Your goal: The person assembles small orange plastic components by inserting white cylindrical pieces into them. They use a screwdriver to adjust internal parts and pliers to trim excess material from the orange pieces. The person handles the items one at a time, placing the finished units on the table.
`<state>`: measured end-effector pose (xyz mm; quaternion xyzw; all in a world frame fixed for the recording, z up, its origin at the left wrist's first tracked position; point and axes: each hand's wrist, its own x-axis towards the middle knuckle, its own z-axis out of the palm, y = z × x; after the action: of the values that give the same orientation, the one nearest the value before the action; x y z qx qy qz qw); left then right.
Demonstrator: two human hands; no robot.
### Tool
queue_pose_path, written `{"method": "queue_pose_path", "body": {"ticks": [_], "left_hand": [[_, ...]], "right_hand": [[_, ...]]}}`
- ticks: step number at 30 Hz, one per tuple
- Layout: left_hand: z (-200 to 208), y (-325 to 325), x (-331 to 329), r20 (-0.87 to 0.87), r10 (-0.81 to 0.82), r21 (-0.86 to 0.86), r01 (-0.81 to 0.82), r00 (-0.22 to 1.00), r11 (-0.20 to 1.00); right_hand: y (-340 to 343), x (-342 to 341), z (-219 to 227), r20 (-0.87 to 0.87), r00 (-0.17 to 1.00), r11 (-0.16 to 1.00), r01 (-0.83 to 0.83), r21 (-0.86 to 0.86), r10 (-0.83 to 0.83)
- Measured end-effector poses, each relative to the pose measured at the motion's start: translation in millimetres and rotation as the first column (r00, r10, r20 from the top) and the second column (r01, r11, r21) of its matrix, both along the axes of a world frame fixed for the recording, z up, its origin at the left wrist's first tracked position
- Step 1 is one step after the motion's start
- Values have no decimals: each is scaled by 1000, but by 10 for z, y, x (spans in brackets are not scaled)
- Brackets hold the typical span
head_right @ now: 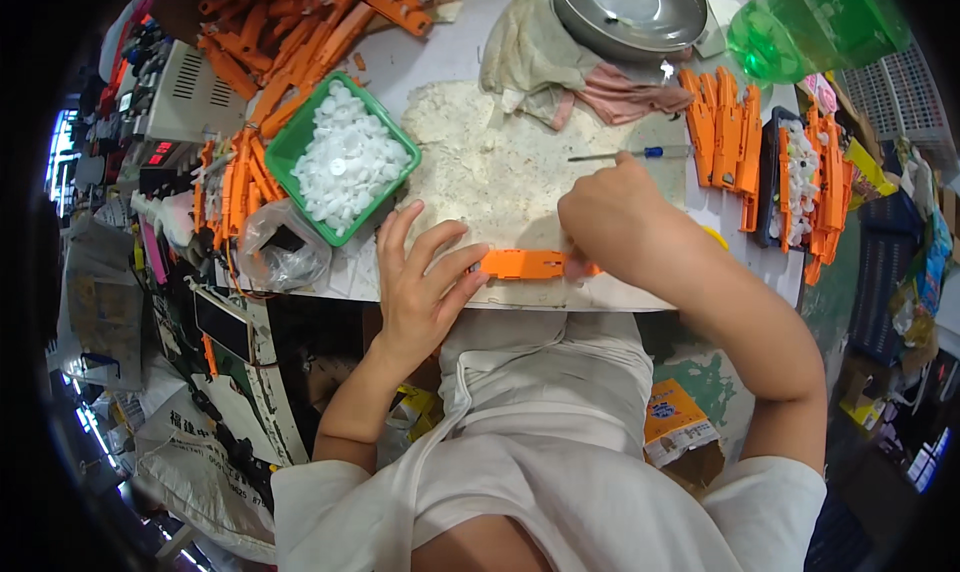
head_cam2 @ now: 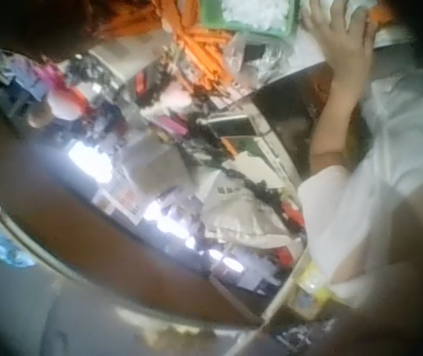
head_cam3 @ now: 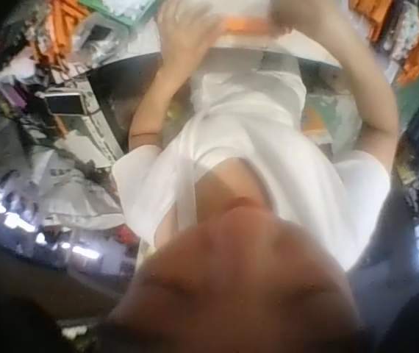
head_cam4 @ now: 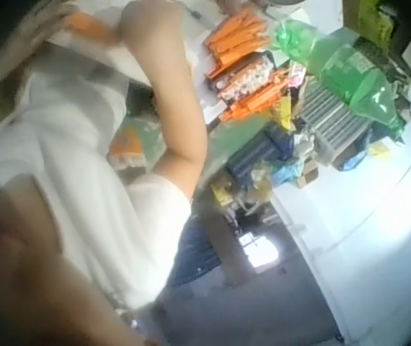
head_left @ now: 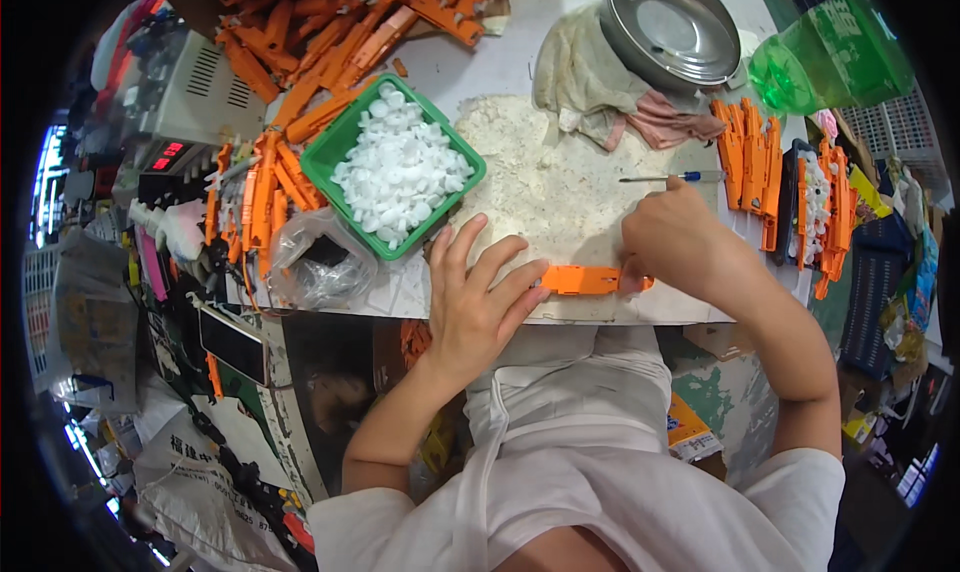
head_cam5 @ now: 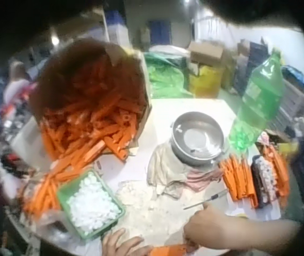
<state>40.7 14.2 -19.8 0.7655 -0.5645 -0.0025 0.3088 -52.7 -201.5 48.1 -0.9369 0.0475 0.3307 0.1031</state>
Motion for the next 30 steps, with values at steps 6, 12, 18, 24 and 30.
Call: {"method": "queue_pose_path", "body": {"ticks": [6, 12, 18, 24, 30], "left_hand": [[20, 6, 42, 5, 7, 1, -7, 1000, 1000], [-28, 11, 28, 29, 1, -12, -1, 1000, 1000], [-10, 0, -8, 109, -34, 35, 31, 993, 999], [25, 53, -157, 34, -48, -141, 52, 998, 989], [-29, 128, -573, -168, -26, -308, -27, 985, 951]], "right_hand": [[77, -38, 108, 330, 934, 983, -85, -164, 136], [273, 43, -32, 383, 922, 998, -57, -6, 56], [251, -632, -194, 581, 812, 997, 73, -15, -51], [492, -953, -285, 604, 330, 676, 180, 714, -726], [855, -918, -479, -49, 108, -84, -355, 931, -993]]}}
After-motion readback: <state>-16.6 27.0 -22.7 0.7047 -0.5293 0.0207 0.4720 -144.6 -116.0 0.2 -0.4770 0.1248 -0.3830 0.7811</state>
